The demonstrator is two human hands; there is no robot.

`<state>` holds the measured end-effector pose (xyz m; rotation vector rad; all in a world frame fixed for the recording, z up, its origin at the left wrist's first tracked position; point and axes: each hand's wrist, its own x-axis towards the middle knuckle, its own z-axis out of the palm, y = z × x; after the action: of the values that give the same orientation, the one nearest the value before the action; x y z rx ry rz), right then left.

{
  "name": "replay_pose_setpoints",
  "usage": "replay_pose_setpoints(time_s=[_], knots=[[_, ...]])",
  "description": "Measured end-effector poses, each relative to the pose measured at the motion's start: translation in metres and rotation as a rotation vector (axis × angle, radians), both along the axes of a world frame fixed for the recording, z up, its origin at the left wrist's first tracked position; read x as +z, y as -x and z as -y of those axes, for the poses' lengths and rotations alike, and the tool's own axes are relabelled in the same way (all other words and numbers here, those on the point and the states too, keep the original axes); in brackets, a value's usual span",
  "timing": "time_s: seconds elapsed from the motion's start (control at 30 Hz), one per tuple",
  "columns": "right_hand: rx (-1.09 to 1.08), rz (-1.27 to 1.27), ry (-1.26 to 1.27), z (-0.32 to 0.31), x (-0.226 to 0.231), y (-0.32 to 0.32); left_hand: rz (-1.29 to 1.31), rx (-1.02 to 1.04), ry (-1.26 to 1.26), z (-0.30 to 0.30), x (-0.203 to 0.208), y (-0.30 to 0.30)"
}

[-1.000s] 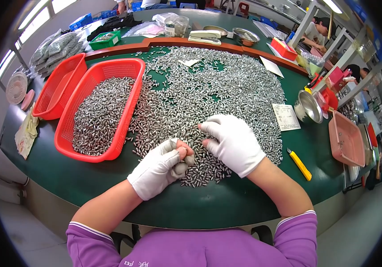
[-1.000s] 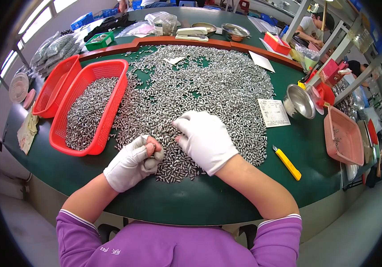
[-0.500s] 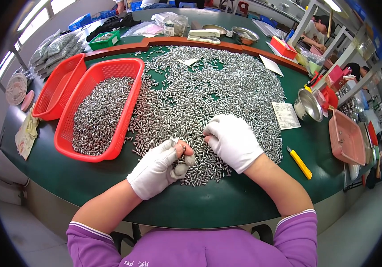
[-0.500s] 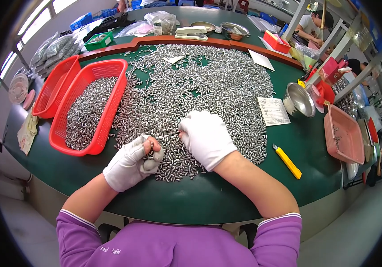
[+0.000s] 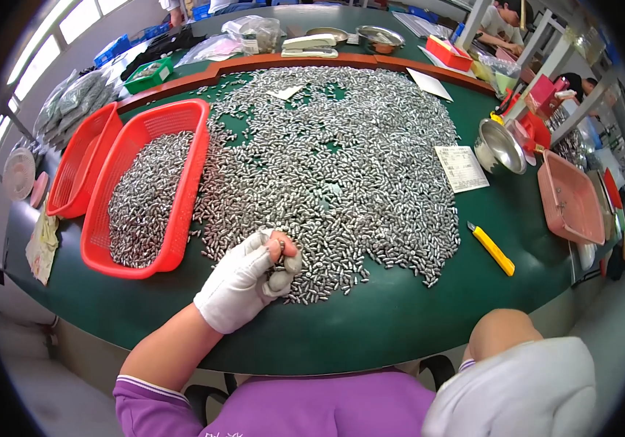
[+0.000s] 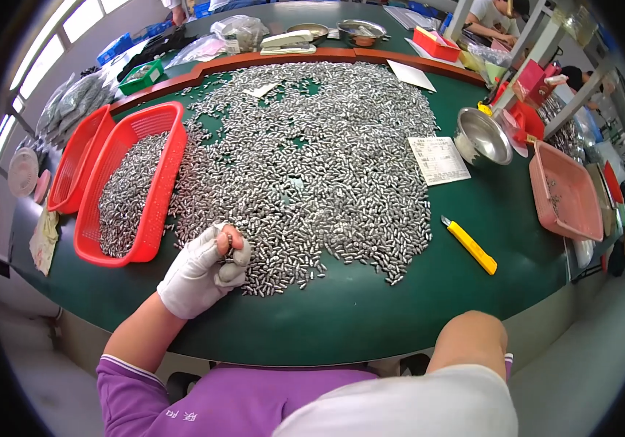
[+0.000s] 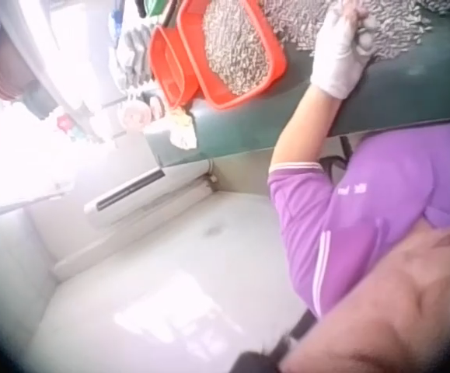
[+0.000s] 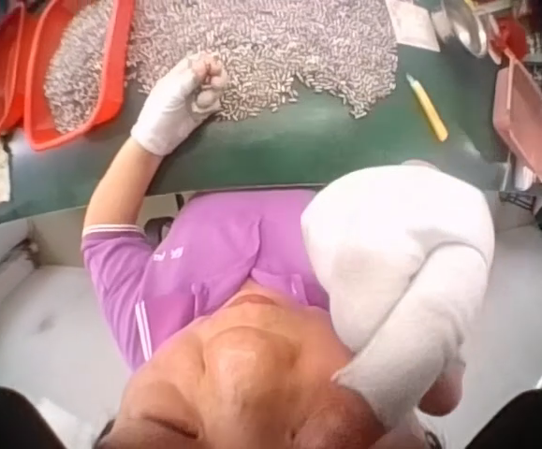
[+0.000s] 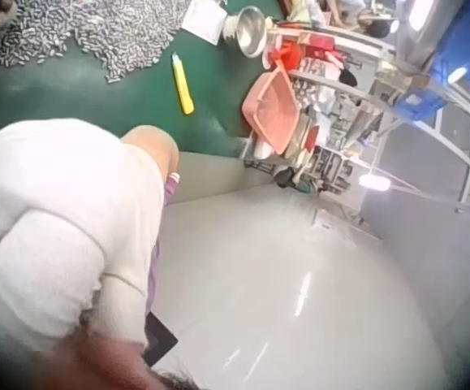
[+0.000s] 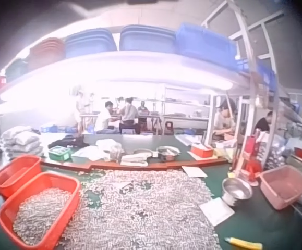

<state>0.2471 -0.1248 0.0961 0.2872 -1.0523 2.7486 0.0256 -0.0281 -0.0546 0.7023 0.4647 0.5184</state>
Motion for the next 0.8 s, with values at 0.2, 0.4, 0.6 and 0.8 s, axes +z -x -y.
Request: replay_pose_setpoints(time_s=[0.2, 0.4, 0.6, 0.8], knots=[[-0.203, -0.138, -0.152, 0.008, -0.008, -0.011, -0.014, 0.011, -0.013, -0.001, -0.004, 0.001], [-0.32, -0.274, -0.336, -0.001, -0.009, -0.007, -0.032, 0.008, 0.002, -0.001, -0.005, 0.0], [-0.421, -0.388, -0.529, -0.009, -0.003, 0.002, 0.027, -0.007, 0.005, -0.001, -0.006, 0.003], [-0.293, -0.312, -0.923, -0.021, -0.005, -0.011, 0.049, 0.047, 0.018, -0.004, -0.008, 0.004]])
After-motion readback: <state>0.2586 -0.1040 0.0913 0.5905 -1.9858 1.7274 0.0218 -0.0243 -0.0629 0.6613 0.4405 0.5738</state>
